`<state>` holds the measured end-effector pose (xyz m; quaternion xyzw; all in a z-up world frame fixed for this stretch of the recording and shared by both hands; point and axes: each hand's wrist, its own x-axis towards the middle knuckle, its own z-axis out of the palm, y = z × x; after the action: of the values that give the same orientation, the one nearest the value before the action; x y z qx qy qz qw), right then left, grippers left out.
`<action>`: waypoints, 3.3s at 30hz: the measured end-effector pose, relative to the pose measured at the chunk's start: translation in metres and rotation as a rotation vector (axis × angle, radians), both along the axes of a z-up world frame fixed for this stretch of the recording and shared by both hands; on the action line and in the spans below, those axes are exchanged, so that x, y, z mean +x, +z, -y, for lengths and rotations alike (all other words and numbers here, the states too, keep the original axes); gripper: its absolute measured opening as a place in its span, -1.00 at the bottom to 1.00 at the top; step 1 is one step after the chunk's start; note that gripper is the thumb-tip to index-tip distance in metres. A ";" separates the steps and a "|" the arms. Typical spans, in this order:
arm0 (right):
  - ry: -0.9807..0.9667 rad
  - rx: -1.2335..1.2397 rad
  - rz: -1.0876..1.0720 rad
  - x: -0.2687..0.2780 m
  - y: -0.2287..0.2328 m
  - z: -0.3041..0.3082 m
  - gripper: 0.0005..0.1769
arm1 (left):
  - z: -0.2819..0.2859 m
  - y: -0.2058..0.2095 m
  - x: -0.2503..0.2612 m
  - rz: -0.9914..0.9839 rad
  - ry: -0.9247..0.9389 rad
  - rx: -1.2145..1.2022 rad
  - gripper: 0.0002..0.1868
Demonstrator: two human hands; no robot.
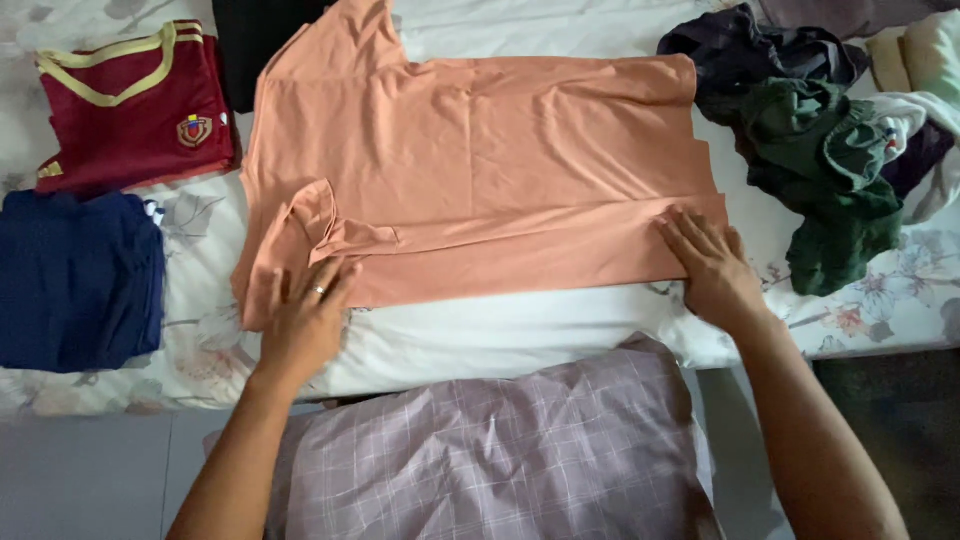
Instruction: The recorder folds multiple items of clothing, specifically t-shirts, on a bed surface.
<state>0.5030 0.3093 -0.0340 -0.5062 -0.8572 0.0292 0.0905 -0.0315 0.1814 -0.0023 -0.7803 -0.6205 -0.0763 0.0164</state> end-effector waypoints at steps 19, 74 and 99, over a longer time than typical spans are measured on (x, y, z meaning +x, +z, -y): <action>-0.031 -0.045 0.138 0.038 0.010 0.000 -0.03 | 0.037 -0.004 -0.091 -0.086 0.058 0.036 -0.35; -0.235 0.122 0.016 -0.010 -0.039 0.013 -0.22 | -0.042 -0.019 0.000 0.085 0.304 0.169 -0.17; 0.122 -0.867 -0.830 -0.406 -0.013 -0.081 -0.72 | -0.104 -0.072 -0.084 0.815 0.355 0.568 -0.74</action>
<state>0.0967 0.3908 -0.0468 -0.3931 -0.6877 0.5764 0.2009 -0.1154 0.2859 -0.0747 -0.5350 -0.6539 -0.5349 -0.0025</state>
